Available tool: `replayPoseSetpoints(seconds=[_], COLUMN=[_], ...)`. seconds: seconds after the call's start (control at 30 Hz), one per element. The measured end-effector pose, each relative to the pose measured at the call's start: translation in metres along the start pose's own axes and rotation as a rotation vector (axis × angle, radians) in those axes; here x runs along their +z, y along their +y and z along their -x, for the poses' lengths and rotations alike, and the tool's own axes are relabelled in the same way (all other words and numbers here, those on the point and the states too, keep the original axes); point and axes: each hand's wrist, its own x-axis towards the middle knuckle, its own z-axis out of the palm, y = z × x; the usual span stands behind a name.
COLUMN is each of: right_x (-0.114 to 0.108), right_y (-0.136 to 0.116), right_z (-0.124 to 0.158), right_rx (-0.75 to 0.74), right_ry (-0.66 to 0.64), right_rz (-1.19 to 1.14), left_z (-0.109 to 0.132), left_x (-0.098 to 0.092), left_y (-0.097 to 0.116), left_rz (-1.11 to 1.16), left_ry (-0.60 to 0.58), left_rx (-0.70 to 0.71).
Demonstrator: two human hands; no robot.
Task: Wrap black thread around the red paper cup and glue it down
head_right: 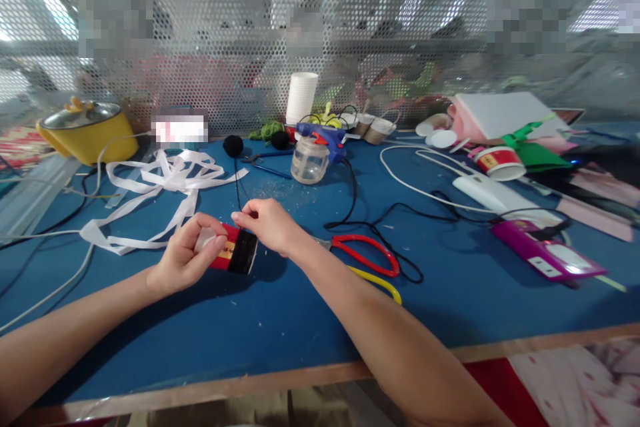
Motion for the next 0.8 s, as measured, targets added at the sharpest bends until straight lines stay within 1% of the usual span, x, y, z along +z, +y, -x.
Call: replayPoseSetpoints(seconds=[0.1,0.2,0.3,0.37,0.43,0.53,0.67,0.8], right_x=[0.001,0.001,-0.001,-0.002,0.0,0.006,0.014,0.017], right_y=[0.002,0.005,0.006,0.003,0.0,-0.005,-0.004,-0.002], right_z=[-0.001,-0.004,-0.005,-0.002,0.003,0.011,0.013,0.012], right_rx=[0.012,0.017,0.015,-0.017,-0.099,-0.213,-0.24,-0.254], right_ry=[-0.015,0.02,0.091,0.113,0.131,0.174,0.185,0.202], right_rz=[0.005,0.014,0.016,0.022,0.049,0.123,0.23,0.282], left_z=[0.0,-0.005,-0.014,-0.02,-0.024,-0.027,-0.027,-0.026], left_x=[0.002,0.003,0.003,0.002,0.001,0.001,0.0,0.0], left_y=[0.001,-0.001,-0.005,-0.006,-0.006,-0.004,-0.001,-0.002], left_rz=[0.078,0.218,0.34,0.395,0.442,0.477,0.478,0.466], left_ry=[0.03,0.097,0.253,0.357,0.397,0.415,0.421,0.423], left_rx=[-0.057,-0.208,-0.416,-0.526,-0.602,-0.654,-0.658,-0.64])
